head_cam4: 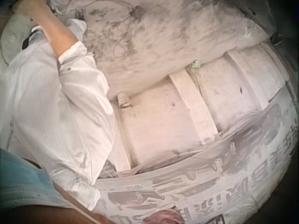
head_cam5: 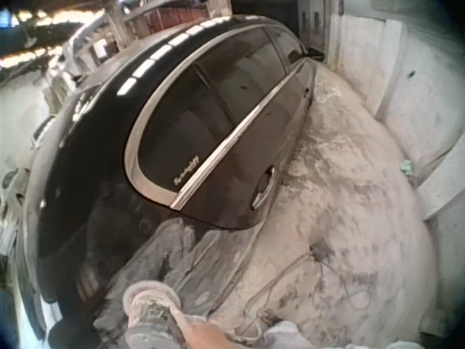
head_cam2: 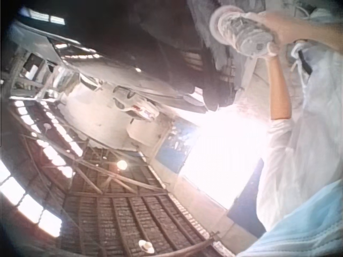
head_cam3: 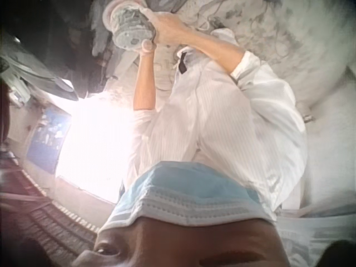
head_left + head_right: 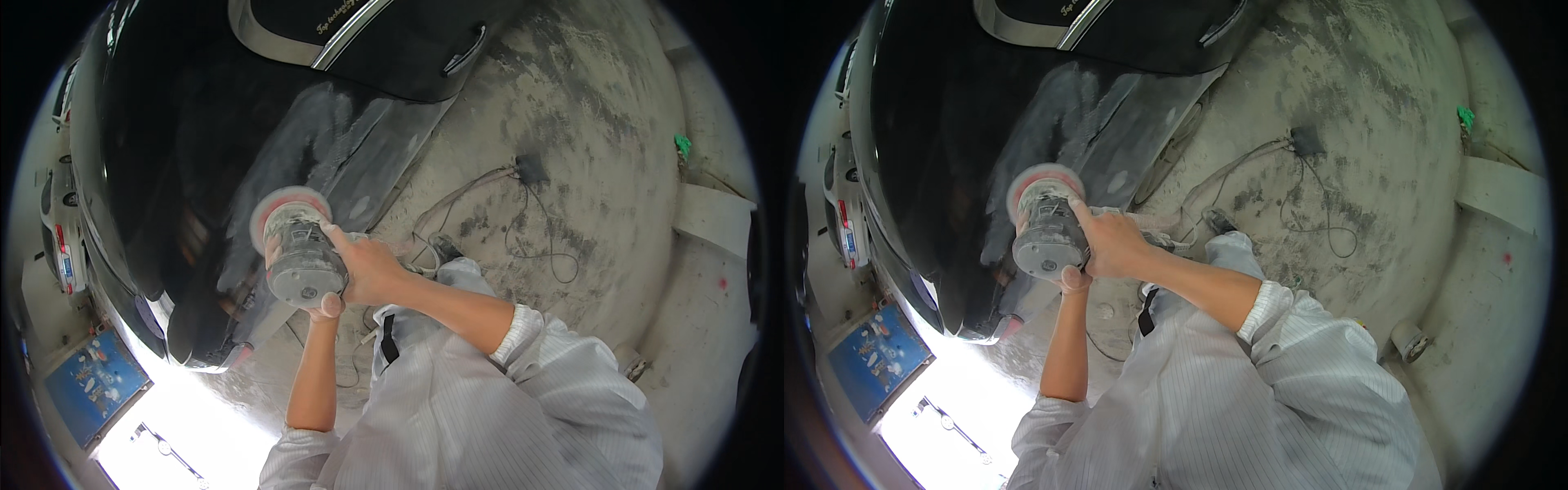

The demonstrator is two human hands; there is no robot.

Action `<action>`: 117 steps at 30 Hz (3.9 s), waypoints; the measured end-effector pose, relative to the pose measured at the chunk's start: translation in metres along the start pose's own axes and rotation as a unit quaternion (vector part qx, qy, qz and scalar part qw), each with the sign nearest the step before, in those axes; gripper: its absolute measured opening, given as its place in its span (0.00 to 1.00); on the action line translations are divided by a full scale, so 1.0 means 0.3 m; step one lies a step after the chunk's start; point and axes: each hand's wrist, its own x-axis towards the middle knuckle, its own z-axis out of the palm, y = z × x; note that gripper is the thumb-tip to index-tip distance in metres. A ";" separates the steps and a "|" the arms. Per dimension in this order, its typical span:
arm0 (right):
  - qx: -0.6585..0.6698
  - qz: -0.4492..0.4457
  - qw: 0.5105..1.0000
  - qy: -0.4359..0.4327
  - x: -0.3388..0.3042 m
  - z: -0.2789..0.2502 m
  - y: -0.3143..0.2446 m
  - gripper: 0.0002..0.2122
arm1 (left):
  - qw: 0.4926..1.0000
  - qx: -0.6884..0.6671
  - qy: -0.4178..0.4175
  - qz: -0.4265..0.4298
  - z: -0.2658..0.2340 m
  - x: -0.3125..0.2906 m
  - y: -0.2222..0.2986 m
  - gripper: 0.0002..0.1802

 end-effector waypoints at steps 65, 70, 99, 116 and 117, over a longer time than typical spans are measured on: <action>-0.174 -0.166 0.962 -0.133 0.012 0.518 -0.224 0.39 | 0.956 -0.005 0.292 -0.013 -0.510 -0.337 0.115 0.64; -0.406 -0.131 0.875 -0.231 0.047 0.867 -0.366 0.42 | 0.883 -0.207 0.414 -0.079 -0.798 -0.506 0.114 0.68; -0.438 -0.187 0.862 -0.171 0.041 1.044 -0.666 0.37 | 0.885 -0.148 0.439 0.038 -1.035 -0.415 0.111 0.66; -0.374 -0.186 0.899 -0.131 0.026 0.958 -0.633 0.31 | 0.929 -0.022 0.369 0.027 -1.009 -0.339 0.197 0.65; -0.374 -0.142 0.911 -0.095 0.013 0.945 -0.620 0.31 | 0.935 -0.041 0.353 0.007 -0.994 -0.343 0.207 0.65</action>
